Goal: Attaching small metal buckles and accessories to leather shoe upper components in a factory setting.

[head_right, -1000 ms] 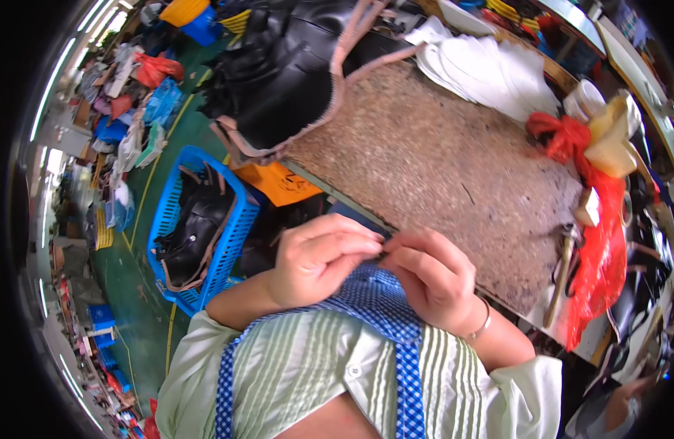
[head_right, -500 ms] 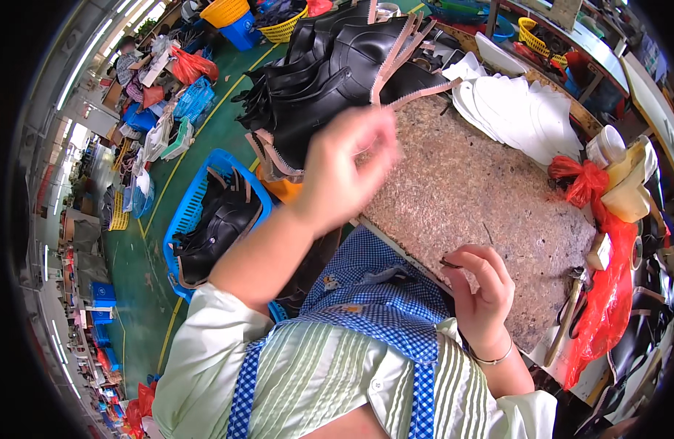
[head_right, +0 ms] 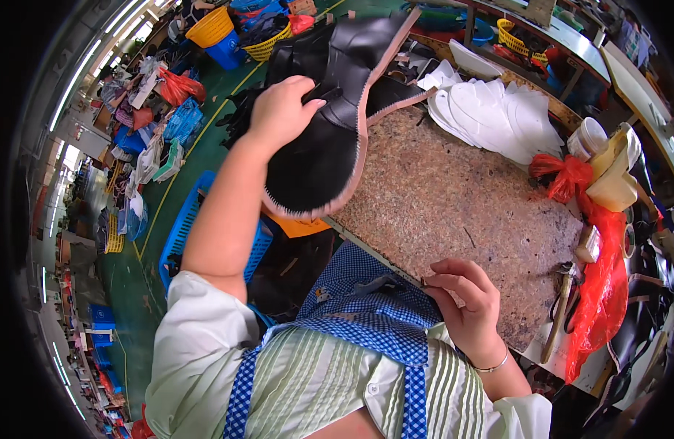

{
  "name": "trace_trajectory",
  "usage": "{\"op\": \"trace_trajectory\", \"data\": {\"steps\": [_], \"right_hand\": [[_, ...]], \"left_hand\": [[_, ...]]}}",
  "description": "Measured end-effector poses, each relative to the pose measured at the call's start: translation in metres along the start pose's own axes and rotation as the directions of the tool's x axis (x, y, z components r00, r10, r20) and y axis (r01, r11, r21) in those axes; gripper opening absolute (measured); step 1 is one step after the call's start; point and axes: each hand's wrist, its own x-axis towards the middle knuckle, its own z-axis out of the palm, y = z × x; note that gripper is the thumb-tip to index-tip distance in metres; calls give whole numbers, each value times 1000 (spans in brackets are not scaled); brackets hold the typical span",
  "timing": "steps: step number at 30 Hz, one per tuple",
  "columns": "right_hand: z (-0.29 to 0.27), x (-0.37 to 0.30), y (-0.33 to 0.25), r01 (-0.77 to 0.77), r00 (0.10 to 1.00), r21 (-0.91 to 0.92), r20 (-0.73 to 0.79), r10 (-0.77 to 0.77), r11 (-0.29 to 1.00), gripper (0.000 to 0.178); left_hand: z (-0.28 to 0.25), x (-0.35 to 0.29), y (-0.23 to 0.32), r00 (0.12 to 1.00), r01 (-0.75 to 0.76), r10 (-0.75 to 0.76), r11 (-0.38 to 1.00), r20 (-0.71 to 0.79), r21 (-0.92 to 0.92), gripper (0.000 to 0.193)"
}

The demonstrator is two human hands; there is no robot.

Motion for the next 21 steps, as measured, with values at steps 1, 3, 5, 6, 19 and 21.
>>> {"op": "trace_trajectory", "data": {"steps": [1,3,5,6,19,21], "right_hand": [[-5,2,-5,9,1000,20,-4,-9,1000,21],[-15,7,-21,27,1000,85,9,-28,996,21],[-16,19,-38,110,992,139,48,-118,984,20],[-14,27,-44,159,984,105,64,-166,982,20],[13,26,-19,82,995,238,32,-93,968,23],[14,25,-22,77,997,140,9,-79,987,24]], "left_hand": [[-25,0,21,993,-41,46,998,108,-48,24],[-67,-12,61,953,-175,221,959,206,-221,24],[-92,-26,86,846,-162,388,840,366,-517,24],[-94,-34,94,798,-87,439,762,414,-641,23],[-37,-86,100,691,558,372,270,620,-784,38],[-38,-88,102,709,521,355,317,609,-792,40]]}}
